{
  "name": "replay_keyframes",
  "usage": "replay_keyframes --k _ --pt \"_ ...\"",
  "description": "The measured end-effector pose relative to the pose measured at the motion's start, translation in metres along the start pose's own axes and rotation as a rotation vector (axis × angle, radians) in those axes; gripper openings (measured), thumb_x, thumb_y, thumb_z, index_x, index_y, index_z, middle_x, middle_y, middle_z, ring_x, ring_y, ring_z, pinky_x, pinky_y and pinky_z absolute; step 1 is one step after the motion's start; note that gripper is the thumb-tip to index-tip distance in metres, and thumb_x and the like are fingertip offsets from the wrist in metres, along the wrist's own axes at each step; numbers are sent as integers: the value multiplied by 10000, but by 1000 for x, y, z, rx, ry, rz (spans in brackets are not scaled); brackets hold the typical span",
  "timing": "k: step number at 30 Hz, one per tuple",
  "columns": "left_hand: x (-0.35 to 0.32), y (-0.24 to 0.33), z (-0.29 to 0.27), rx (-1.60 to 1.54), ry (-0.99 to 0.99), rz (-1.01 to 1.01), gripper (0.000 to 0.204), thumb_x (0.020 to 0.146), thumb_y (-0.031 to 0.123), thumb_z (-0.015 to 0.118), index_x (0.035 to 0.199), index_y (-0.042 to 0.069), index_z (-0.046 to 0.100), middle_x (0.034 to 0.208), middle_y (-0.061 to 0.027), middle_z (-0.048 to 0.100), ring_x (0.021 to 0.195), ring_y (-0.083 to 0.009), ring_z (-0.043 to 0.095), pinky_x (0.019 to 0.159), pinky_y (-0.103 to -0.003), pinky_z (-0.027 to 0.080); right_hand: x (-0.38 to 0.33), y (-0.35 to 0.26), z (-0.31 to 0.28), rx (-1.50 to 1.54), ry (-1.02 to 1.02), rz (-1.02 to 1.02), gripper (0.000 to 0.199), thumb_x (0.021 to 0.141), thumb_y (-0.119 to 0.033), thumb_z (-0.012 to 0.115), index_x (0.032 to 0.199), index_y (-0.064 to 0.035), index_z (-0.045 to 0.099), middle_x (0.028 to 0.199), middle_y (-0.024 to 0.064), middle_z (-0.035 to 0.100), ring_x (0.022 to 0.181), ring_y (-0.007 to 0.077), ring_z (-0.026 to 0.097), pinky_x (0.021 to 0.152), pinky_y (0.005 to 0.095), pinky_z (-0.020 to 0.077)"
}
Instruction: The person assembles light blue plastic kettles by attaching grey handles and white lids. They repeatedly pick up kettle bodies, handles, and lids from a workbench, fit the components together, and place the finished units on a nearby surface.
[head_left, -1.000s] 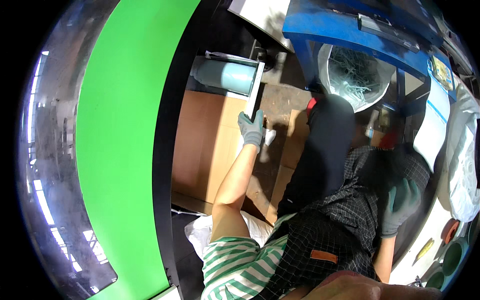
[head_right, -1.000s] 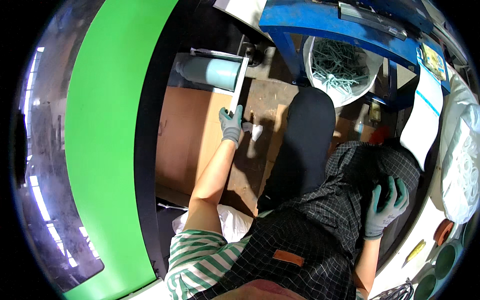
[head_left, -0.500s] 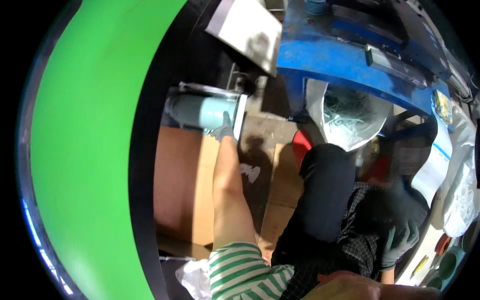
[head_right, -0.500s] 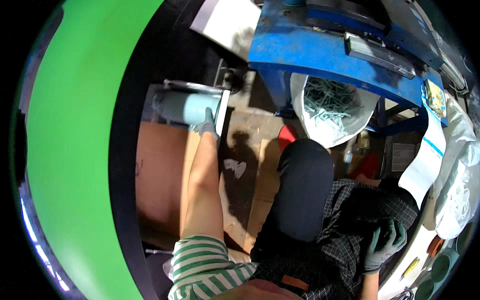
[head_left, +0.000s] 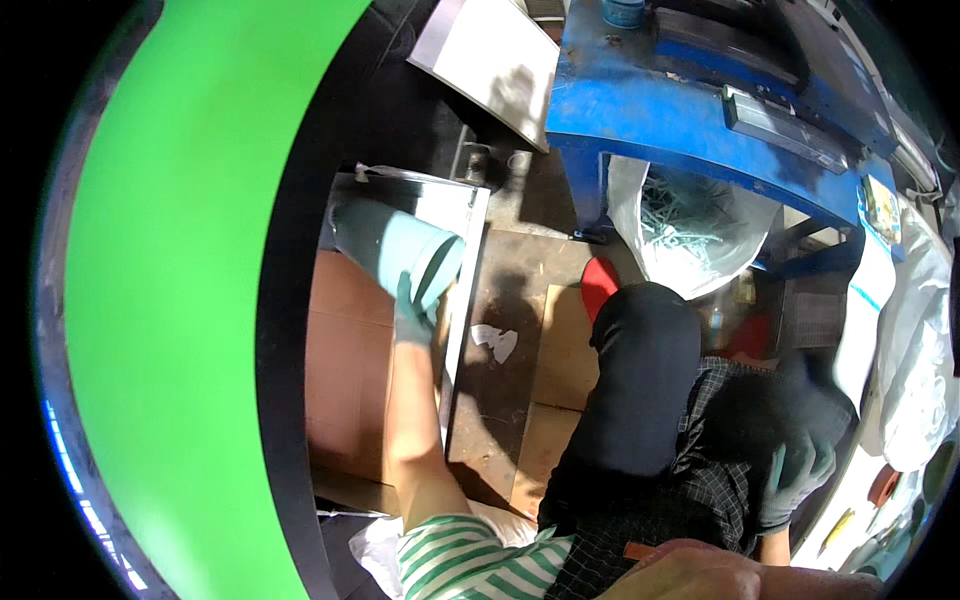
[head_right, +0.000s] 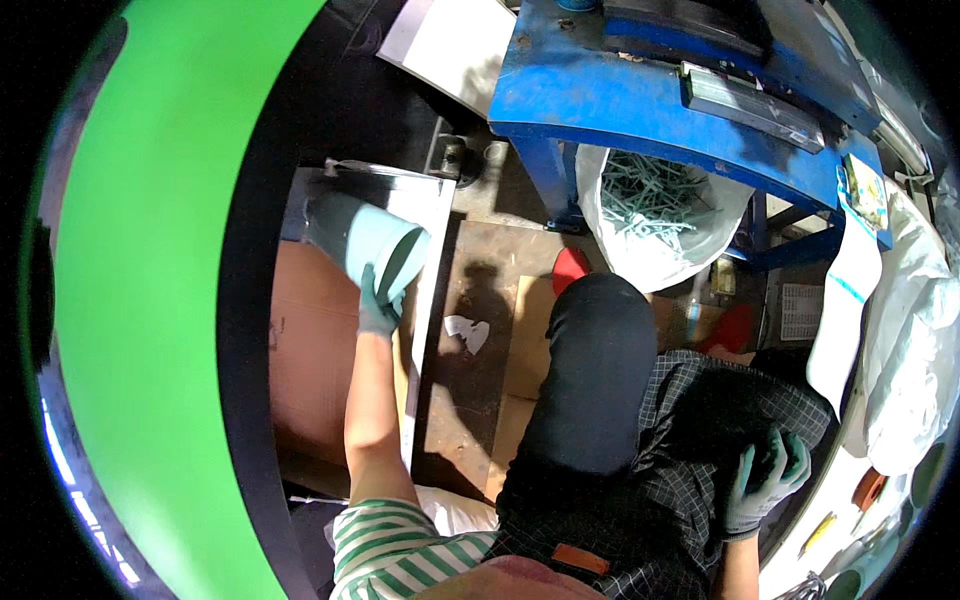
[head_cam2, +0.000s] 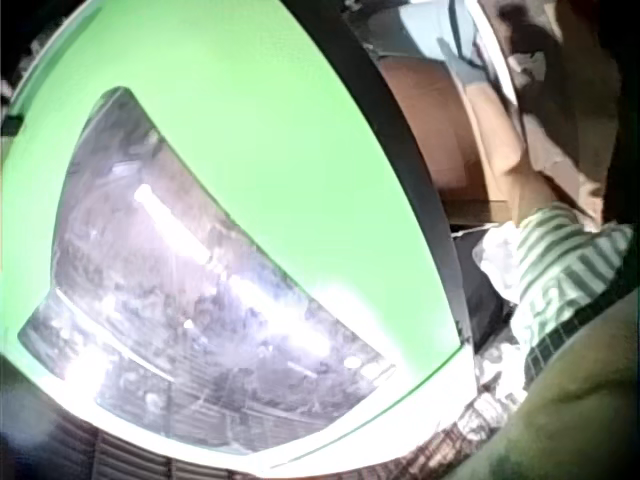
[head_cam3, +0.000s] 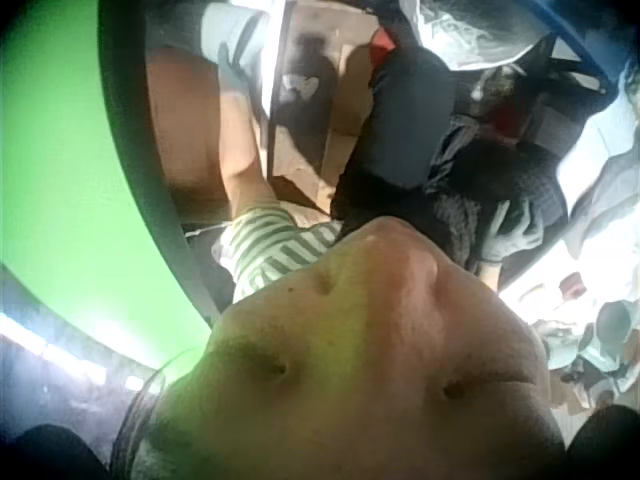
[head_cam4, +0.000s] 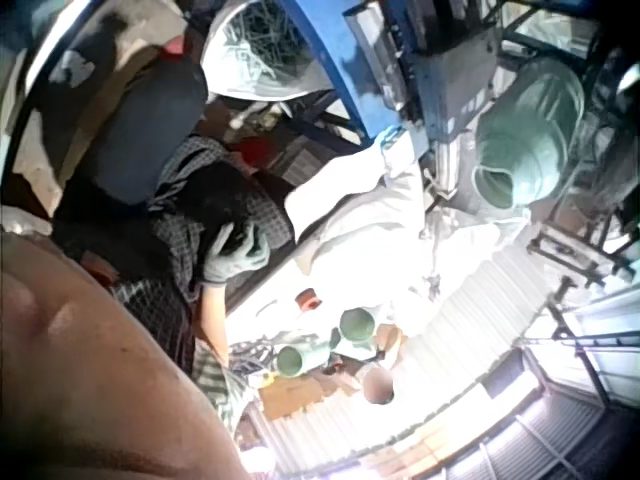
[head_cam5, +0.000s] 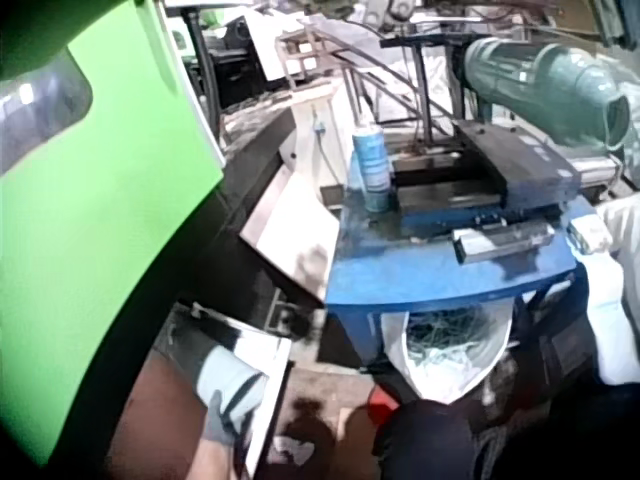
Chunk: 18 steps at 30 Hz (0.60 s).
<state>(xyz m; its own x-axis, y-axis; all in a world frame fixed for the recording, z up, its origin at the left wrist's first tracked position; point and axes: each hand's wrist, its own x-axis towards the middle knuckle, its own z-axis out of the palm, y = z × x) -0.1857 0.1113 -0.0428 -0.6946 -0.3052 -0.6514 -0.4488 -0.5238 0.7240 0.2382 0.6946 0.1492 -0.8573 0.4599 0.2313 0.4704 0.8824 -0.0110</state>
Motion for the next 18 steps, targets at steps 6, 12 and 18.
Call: replay_keyframes --k 6,12,18 --pt "-207 -15 -42 6 -399 98 738 992 374 702 1569 10 418 1458 -188 600 1278 -332 629 1001 -425 571 27 -31 -16 448 168 -123 569 895 -103 765 1430 -35 586 1439 176 552 1389 379 463 1197 546 325" --pt "-373 16 70 1029 -588 662 1069 564 236 996 1473 15 479 1357 -137 621 1197 -299 636 1004 -426 554 106 -79 -71 1545 -37 -154 1366 721 -727 858 1694 -56 175 1717 185 289 1547 356 372 1258 509 310" --pt "-439 4 134 1381 -620 1892 1083 678 416 936 1593 194 399 1485 -159 486 1310 -420 516 1054 -543 478 70 21 -52 2155 127 369 781 1055 -558 462 1663 -97 293 1672 130 381 1477 284 441 1228 483 366"
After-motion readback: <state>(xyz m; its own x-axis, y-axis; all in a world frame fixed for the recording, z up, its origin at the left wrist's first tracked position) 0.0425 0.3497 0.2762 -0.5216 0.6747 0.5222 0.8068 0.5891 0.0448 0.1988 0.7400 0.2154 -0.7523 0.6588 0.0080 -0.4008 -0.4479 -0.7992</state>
